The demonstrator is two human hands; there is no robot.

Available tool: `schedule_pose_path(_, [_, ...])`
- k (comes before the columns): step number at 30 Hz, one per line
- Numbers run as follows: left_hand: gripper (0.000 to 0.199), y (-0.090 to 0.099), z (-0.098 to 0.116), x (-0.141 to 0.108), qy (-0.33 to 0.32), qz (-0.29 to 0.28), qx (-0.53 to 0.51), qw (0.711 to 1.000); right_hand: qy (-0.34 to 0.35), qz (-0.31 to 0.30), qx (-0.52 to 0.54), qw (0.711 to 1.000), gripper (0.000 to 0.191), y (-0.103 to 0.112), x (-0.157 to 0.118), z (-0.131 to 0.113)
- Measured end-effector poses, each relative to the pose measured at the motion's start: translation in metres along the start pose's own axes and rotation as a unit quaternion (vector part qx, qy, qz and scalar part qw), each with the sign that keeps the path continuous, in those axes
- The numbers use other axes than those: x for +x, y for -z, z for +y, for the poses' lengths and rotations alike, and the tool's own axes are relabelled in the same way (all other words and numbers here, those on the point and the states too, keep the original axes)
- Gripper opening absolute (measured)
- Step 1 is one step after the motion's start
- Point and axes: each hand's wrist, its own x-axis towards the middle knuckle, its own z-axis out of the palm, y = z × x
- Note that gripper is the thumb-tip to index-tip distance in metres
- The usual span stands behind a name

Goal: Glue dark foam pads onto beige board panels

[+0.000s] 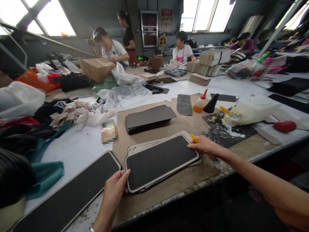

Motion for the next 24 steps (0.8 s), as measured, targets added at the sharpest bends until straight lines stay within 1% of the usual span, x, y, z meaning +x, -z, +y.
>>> schedule_pose_path(3, [0.056,0.000,-0.001,0.000,0.001,-0.002,0.003,1.000,0.007,0.010,-0.018,1.000,0.028,0.000,0.001,0.000])
schedule_pose_path(7, [0.058,-0.002,0.003,-0.001,0.012,0.005,0.000,1.000,0.008,0.018,-0.029,0.999,0.026,-0.002,0.006,0.003])
schedule_pose_path(16, [0.056,-0.003,0.006,-0.001,0.011,0.005,0.004,1.000,0.021,0.009,-0.060,0.998,0.029,-0.003,0.010,0.008])
schedule_pose_path(24, [0.057,-0.004,0.007,-0.003,0.017,0.017,0.013,1.000,0.024,0.003,-0.079,0.997,0.029,-0.003,0.010,0.009])
